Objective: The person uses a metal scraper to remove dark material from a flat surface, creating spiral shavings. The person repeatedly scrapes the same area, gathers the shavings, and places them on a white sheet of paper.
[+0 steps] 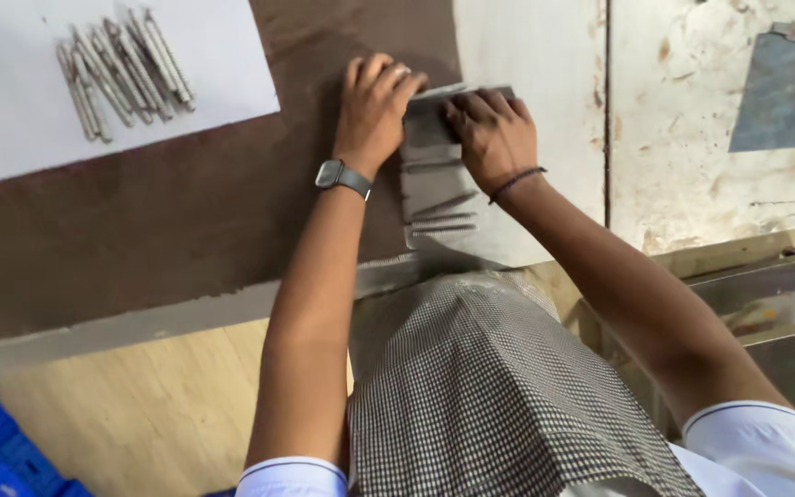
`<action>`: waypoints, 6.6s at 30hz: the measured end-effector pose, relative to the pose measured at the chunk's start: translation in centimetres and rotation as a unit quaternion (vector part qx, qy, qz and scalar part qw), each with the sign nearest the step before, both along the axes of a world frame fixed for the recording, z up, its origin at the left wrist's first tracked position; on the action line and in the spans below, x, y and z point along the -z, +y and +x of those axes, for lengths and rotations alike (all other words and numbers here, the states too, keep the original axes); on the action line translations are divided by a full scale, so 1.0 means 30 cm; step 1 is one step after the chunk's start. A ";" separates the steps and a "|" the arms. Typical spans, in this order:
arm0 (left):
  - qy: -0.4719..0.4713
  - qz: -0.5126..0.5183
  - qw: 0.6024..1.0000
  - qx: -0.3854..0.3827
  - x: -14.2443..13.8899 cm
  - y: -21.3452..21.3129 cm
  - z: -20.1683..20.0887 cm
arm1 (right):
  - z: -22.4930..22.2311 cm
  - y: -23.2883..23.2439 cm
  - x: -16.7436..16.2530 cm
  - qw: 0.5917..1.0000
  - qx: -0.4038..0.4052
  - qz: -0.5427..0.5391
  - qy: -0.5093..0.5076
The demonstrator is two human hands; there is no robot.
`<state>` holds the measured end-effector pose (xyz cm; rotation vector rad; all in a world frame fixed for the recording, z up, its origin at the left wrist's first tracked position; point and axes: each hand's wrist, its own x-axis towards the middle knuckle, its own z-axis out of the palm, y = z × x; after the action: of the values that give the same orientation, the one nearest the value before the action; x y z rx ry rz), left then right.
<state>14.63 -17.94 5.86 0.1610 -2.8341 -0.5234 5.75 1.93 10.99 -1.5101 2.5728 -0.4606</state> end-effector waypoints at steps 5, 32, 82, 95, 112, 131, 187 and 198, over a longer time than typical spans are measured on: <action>-0.005 0.057 0.998 -0.002 0.011 0.043 0.011 | -0.054 0.183 -0.088 0.997 -0.003 -0.062 0.043; 0.007 0.102 0.995 -0.013 -0.113 0.155 0.120 | -0.139 0.221 -0.017 0.999 0.022 -0.041 0.024; -0.055 0.081 0.995 -0.013 -0.104 0.201 -0.045 | -0.241 0.009 0.116 0.995 -0.043 0.030 0.088; -0.062 -0.032 0.993 -0.096 0.000 0.094 -0.042 | -0.151 -0.163 0.142 0.998 -0.027 -0.006 0.050; 0.038 0.043 0.998 0.036 -0.001 -0.078 -0.128 | -0.225 0.070 -0.054 0.998 -0.001 -0.026 0.056; -0.012 -0.029 0.995 -0.095 0.022 0.007 -0.130 | -0.232 -0.246 0.165 0.998 -0.014 -0.015 0.061; 0.001 0.040 0.999 -0.020 0.079 -0.319 -0.344 | -0.307 -0.221 -0.031 0.991 -0.001 -0.114 0.065; -0.020 -0.022 0.999 -0.045 0.008 -0.013 -0.181 | -0.393 0.042 0.019 0.992 0.098 -0.042 0.068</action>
<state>9.20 -18.34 5.61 0.2930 -2.8586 -0.4440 -6.04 3.19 10.42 -1.3636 2.8577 -0.5112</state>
